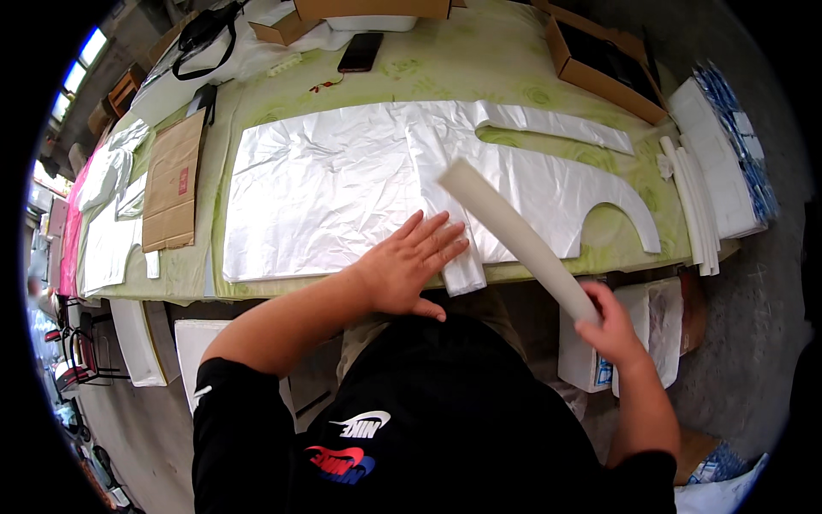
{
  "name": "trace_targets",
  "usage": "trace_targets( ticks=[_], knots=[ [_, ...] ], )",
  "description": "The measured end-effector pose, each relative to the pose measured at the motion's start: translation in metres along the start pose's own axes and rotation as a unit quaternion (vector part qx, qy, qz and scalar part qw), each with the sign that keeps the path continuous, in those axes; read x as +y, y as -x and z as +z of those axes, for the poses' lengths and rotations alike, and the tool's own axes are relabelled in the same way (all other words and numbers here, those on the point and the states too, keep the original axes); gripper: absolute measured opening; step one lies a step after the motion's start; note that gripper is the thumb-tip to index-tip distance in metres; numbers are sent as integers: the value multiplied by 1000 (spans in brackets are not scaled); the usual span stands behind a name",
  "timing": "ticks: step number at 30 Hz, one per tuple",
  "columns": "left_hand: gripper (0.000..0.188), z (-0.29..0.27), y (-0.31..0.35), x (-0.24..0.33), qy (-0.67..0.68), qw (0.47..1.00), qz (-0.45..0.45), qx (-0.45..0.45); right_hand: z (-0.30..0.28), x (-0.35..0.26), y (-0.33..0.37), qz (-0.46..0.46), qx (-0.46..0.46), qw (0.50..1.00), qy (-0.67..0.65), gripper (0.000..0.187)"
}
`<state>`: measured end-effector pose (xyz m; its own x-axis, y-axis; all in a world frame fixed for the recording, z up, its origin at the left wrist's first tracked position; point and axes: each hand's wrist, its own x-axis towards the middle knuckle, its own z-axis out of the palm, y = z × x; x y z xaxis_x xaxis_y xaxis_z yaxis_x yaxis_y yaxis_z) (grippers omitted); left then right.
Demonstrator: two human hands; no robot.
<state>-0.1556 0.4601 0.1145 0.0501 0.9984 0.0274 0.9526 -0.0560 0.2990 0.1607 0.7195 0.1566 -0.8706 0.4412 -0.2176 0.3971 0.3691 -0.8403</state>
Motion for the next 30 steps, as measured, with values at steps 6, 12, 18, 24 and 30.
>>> trace_targets(
  ticks=[6, 12, 18, 24, 30],
  knots=[
    [84, 1, 6, 11, -17, 1000, -20, -1, 23, -50, -100, -176, 23, 941, 288, 44],
    [72, 5, 10, 12, -25, 999, -5, 33, 16, -26, -161, -125, 156, 922, 333, 41],
    [65, 18, 10, 22, -33, 997, -45, 61, 28, -32, -152, -204, 113, 915, 328, 42],
    [66, 16, 16, 26, -7, 998, -16, 60, 16, -20, -167, -195, 218, 865, 407, 48],
    [61, 15, 8, 26, 23, 980, -149, 134, 62, -31, -133, -432, 71, 831, 343, 56]
  ],
)
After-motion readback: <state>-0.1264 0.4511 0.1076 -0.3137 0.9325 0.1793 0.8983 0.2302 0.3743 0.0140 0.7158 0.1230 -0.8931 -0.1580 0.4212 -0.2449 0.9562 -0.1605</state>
